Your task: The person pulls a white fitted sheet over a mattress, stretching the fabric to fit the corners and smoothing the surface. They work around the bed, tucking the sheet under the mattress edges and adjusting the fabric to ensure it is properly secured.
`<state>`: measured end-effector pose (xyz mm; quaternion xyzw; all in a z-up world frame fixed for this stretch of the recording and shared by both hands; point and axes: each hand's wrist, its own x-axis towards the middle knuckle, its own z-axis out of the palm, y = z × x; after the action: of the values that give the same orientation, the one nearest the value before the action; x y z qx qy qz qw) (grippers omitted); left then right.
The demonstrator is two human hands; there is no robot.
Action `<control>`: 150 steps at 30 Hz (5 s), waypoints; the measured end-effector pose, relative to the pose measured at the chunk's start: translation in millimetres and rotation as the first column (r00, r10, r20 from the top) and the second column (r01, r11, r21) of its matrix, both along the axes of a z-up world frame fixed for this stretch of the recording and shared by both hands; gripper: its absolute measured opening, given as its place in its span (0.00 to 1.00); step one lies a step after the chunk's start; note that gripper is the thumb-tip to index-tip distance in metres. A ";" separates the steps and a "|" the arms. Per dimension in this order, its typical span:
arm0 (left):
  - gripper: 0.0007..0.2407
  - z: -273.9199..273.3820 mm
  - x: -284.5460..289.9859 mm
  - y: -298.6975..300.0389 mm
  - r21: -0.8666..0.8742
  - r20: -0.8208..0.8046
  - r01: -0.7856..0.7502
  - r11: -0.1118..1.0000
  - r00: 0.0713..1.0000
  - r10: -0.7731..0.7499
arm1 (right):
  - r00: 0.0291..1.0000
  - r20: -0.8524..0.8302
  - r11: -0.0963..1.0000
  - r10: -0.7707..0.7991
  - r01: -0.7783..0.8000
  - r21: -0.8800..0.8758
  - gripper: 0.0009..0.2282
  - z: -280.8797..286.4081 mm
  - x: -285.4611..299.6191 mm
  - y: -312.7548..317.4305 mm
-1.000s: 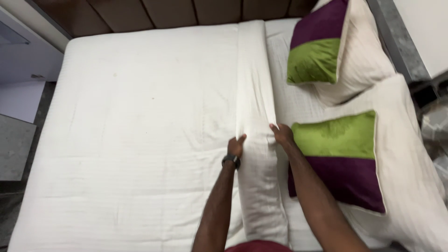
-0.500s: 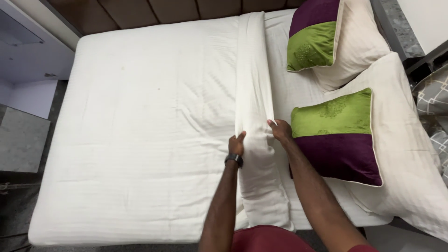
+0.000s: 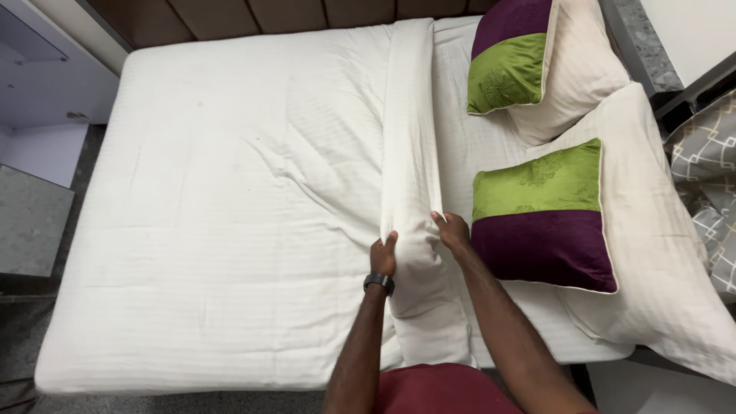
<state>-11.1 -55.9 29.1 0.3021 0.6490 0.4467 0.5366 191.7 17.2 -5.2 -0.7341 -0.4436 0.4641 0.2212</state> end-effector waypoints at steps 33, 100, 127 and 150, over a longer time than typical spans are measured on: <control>0.19 -141.0 -27.2 -195.7 -0.529 0.100 0.585 0.615 0.762 -0.640 | 0.962 -0.192 0.734 0.194 -0.272 -0.622 0.47 -79.7 41.3 -256.3; 0.15 50.5 -146.4 -326.6 -0.225 -0.067 0.509 0.831 0.843 -0.534 | 0.956 -0.291 0.891 0.043 -0.169 -0.421 0.38 -40.8 -132.1 -510.1; 0.28 188.7 -299.5 -310.2 -0.048 -0.145 0.531 0.846 0.834 -0.532 | 0.970 -0.218 0.990 -0.105 0.081 -0.119 0.30 61.2 -331.2 -511.5; 0.47 -3.6 -298.8 -448.6 -0.702 0.056 0.671 0.237 0.385 -0.921 | 0.970 0.188 0.925 -0.153 0.208 -0.318 0.23 87.2 -360.2 -493.8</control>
<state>-309.9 -504.6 25.6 0.4761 0.5872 -0.2105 0.6198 -168.5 -476.6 82.0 -0.8335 -0.3047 0.4502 0.0988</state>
